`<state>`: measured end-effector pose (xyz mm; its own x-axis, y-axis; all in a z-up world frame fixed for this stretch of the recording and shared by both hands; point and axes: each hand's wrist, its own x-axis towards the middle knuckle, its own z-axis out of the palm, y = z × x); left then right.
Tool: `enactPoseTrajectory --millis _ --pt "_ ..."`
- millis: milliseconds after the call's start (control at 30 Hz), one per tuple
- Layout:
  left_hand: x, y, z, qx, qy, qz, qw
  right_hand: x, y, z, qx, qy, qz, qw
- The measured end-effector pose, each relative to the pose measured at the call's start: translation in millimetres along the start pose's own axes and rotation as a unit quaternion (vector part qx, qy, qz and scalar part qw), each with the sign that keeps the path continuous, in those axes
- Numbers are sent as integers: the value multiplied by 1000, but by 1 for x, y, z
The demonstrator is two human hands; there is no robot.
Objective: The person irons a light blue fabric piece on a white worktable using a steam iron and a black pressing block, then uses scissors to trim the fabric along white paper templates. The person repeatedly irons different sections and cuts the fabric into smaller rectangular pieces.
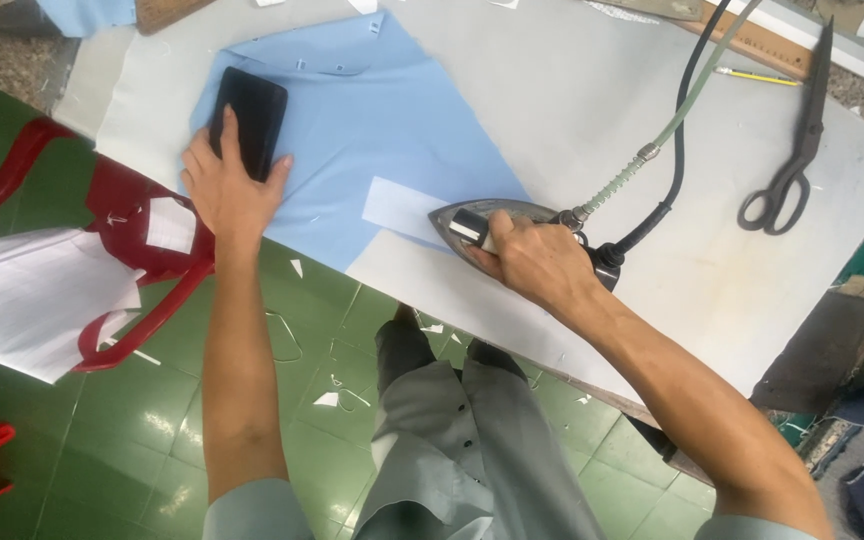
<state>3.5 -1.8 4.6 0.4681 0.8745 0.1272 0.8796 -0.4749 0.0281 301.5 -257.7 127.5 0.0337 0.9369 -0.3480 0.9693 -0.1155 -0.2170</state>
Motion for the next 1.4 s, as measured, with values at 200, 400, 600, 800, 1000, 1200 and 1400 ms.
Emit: enactPoseTrajectory --millis 200,400,600,800,1000,1200,1400 --pt "0 -6 10 5 22 12 1000 -12 5 -7 -7 -31 13 999" --pt "1 -9 25 -6 69 19 997 -1 -6 -39 -65 -90 63 992" --pt "0 -8 17 0 52 10 999 63 -62 -21 8 -11 25 1000" --pt "0 -6 11 -8 27 1 1000 103 -103 -1 28 9 11 999" --pt "2 -6 11 -23 49 12 998 91 -94 -2 35 24 35 998" --pt "0 -8 18 -22 99 48 994 64 -76 2 58 25 38 997" --pt "-1 -11 23 2 107 61 992 38 -47 7 40 55 24 997"
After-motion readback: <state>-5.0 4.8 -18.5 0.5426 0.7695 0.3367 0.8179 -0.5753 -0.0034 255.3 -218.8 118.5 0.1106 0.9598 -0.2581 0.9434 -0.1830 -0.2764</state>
